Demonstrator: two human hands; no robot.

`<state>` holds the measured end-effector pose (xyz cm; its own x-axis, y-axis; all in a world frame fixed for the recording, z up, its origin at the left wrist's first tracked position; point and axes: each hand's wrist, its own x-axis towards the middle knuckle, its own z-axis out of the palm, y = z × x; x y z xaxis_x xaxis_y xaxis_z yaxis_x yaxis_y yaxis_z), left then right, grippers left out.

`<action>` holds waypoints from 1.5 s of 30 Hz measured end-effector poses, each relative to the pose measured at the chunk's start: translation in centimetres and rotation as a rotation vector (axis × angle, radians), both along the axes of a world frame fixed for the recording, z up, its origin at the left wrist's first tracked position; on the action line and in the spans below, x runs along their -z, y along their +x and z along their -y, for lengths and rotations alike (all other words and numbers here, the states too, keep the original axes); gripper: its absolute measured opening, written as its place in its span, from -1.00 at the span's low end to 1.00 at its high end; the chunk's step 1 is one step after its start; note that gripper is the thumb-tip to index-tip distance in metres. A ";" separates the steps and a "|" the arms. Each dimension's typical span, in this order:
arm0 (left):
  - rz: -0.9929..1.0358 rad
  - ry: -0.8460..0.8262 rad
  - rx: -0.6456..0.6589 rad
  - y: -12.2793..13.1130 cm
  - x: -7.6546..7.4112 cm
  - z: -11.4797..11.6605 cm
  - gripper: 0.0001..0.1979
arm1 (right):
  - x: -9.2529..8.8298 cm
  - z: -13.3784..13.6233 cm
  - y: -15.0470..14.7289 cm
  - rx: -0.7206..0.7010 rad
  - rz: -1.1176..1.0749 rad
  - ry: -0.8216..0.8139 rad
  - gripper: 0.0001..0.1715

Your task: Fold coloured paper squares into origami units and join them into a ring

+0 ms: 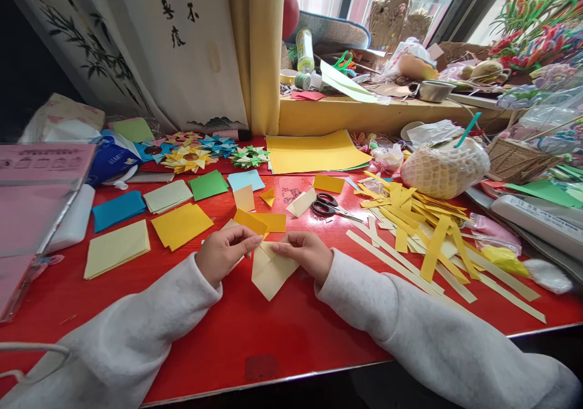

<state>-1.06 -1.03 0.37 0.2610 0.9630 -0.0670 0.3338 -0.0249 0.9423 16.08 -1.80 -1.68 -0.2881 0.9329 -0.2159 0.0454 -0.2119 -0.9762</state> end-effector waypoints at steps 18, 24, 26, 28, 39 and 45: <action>0.146 -0.184 0.125 0.5 0.4 0.3 -0.78 | 0.4 -0.6 0.1 0.035 -0.196 0.086 -0.63; 0.141 -0.190 0.123 0.5 0.5 0.3 -0.76 | -0.1 -0.2 0.0 -0.095 -0.029 0.129 -0.53; 0.133 -0.198 0.138 0.4 0.5 0.2 -0.76 | 0.1 -0.2 0.0 -0.094 0.007 0.151 -0.52; 0.126 -0.201 0.148 0.4 0.5 0.2 -0.76 | 0.2 -0.2 0.0 -0.096 -0.005 0.154 -0.52; 0.127 -0.216 0.138 0.4 0.7 0.1 -0.76 | 0.0 0.0 0.0 -0.059 0.100 0.210 -0.60; 0.061 -0.130 0.053 0.4 0.4 0.1 -0.79 | 0.8 -0.2 0.3 -0.107 0.159 0.249 -0.65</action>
